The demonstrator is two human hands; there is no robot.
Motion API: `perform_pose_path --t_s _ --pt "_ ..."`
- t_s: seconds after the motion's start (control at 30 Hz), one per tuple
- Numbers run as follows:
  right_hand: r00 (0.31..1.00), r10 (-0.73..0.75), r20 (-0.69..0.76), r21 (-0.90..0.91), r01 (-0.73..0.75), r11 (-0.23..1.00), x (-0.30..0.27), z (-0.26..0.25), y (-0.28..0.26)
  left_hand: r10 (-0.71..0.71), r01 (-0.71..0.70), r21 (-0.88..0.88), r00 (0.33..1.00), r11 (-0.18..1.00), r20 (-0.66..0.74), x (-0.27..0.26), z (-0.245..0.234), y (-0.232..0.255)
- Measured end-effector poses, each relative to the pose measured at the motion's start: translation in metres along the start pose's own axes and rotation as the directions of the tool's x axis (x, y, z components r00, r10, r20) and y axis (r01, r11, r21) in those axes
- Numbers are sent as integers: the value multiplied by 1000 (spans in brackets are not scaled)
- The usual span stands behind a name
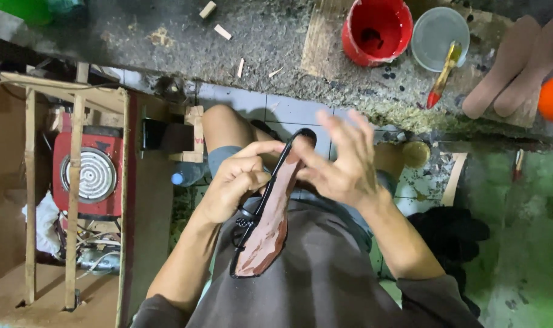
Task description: Applying adhesive to sandal soles and straps manually in a shoe factory.
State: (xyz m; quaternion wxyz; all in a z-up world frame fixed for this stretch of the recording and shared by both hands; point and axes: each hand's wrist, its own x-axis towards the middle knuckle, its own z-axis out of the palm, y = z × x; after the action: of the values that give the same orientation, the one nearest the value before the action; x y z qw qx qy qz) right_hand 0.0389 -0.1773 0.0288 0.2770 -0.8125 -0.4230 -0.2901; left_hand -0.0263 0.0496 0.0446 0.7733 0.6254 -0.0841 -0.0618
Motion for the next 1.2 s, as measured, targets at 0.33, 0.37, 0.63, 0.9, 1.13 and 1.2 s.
perform_pose_path --t_s 0.33,0.37,0.63,0.9,1.13,1.2 --pt "997 -39 67 199 25 980 12 8 20 -31 11 -151 991 988 -127 -2 -1 -2" --pt "998 59 -5 260 -55 964 1 21 45 -119 64 -259 972 964 -203 -7 3 4" --pt "528 720 451 -277 -684 675 72 -11 149 -250 -13 -730 935 683 -251 -7 11 -1" --pt "846 506 169 117 -527 842 39 -30 103 -325 275 -205 904 939 -278 -4 -8 14" --pt "957 264 117 387 -289 875 13 -22 -19 -140 95 -289 981 953 -137 -3 7 4" --pt "988 145 54 167 -152 974 4 -11 -27 7 -10 -29 995 1000 -100 4 7 14"
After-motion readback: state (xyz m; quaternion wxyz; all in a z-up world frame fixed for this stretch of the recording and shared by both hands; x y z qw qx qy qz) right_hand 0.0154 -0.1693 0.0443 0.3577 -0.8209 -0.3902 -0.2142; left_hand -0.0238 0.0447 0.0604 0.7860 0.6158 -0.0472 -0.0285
